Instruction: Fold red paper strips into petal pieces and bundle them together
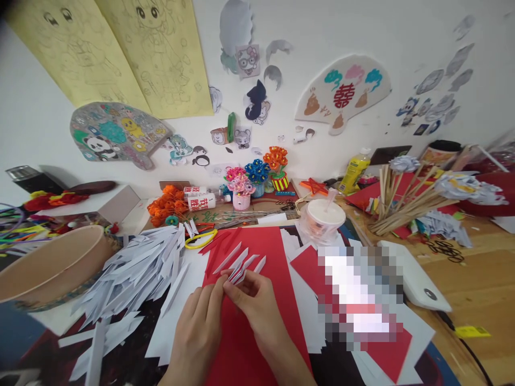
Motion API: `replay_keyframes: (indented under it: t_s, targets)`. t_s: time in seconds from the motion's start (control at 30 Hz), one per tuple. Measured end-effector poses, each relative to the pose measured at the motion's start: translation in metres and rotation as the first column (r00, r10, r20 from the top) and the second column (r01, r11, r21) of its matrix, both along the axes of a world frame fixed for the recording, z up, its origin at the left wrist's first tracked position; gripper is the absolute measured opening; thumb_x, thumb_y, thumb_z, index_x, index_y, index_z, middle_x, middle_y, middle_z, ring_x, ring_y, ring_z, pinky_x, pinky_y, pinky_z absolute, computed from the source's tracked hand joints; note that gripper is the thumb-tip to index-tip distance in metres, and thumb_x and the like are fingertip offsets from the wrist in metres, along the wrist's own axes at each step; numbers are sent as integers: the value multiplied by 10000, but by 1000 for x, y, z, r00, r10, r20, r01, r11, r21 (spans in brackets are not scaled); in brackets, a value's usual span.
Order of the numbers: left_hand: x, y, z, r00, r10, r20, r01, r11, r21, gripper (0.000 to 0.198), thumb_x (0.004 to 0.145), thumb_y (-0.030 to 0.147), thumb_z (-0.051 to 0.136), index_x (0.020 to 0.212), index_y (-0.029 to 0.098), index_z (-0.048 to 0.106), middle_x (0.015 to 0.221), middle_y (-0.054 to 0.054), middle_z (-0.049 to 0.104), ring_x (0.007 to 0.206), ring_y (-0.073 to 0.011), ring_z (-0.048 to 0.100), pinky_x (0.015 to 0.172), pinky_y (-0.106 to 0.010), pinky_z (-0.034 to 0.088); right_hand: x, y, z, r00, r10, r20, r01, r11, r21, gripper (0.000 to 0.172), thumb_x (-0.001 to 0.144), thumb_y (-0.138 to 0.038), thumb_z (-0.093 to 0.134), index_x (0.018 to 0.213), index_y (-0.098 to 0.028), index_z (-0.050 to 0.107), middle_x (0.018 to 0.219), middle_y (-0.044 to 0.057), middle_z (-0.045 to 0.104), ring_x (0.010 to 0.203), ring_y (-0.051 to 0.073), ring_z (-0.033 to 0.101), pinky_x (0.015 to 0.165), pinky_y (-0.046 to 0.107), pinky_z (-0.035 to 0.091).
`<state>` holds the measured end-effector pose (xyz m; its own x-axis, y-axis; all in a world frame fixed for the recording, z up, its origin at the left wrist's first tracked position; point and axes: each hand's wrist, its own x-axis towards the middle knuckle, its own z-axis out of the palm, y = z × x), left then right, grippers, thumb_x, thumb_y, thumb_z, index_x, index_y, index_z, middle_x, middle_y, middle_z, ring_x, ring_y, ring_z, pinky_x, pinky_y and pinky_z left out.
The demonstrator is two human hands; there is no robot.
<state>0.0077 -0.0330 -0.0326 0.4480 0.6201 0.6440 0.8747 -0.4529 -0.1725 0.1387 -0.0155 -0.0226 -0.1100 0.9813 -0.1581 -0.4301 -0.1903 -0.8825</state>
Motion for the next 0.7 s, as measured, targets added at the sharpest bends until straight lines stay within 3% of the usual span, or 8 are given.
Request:
replay_keyframes:
  t_s: [0.1,0.23,0.4,0.57,0.7]
  targets:
    - [1,-1,3,998,1,-56,1,999,41,276,916,18,461,1164,32,584,823,-90,633,687,-196,550,637,-328,431,-2,-1,2,996,-27,-88,19,996,-91,387,687,-491,829,832,-140,755,555,-26,554,469,58,412,439,182,310]
    - [-2,-1,12,991,-75,-111,86,991,99,314,919,-6,392,1135,57,611,920,-111,676,742,-191,588,703,-324,454,-1,0,3,989,-51,-138,30,989,-148,394,660,-472,849,615,-124,671,491,-37,503,449,58,419,433,184,296]
    - [-11,-5,23,989,-122,-83,126,991,53,366,945,7,352,1219,78,585,979,-109,708,796,-196,621,766,-337,478,5,1,7,993,-12,-116,8,999,-35,311,717,-424,817,714,-129,720,531,-20,561,475,73,463,462,191,340]
    - [-19,-7,28,953,-164,254,220,953,-211,339,992,208,459,1321,162,529,1036,-96,701,895,-190,646,774,-309,513,12,-4,10,995,-45,86,34,992,125,299,793,-432,747,869,-142,753,550,-6,603,481,104,517,473,216,400]
    - [-24,-4,38,814,-43,579,341,843,-416,216,986,236,473,1132,205,630,995,-65,718,899,-180,670,758,-287,547,18,-7,16,978,-7,210,-43,971,234,193,842,-363,713,883,-177,745,669,7,654,552,113,581,527,216,447]
